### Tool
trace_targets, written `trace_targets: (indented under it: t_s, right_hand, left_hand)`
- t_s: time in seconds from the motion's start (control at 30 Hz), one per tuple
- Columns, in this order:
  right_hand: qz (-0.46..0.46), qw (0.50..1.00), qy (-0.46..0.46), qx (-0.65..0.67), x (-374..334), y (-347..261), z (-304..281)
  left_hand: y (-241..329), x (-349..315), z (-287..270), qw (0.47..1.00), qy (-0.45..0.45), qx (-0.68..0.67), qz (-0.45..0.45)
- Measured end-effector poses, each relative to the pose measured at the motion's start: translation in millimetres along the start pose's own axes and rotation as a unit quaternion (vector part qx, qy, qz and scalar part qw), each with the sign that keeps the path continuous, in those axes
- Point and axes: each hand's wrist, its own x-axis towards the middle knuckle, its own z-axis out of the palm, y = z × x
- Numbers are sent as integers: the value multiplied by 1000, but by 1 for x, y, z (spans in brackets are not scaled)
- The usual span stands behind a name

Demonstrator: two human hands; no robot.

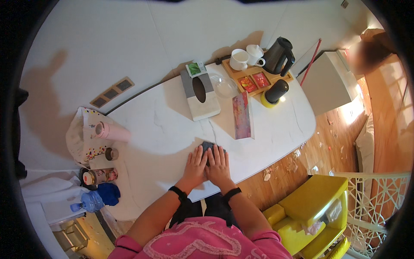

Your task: The person sands a white tabletop and adjacent wall using a sanding block. They move items on the table to access the surface, then sand the tabletop and the wall around a light switch.

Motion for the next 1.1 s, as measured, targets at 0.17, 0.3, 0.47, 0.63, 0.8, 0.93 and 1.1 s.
trace_targets:
  t_s: [0.17,0.3,0.47,0.63,0.8,0.93,1.1]
  right_hand:
    - [7,1000,-6,-28,51,19,-5]
    - [3,1000,-1,-30,79,35,-1]
    - [12,999,29,-20,84,40,5]
    - [22,1000,9,-13,53,35,2]
    - [10,1000,11,9,-20,36,-15]
    - [14,999,-28,2,-77,28,-17]
    - [-42,990,-136,19,-111,3,-19]
  left_hand:
    - [-18,49,16,998,-13,63,-25]
    - [-25,80,16,995,-56,68,-52]
    - [-23,90,13,995,-51,69,-45]
    - [-11,71,9,991,-109,62,-37]
    - [23,19,19,995,-100,-5,8]
    - [42,-20,16,991,-122,-44,36]
    - [44,-66,-22,974,-223,-49,10]
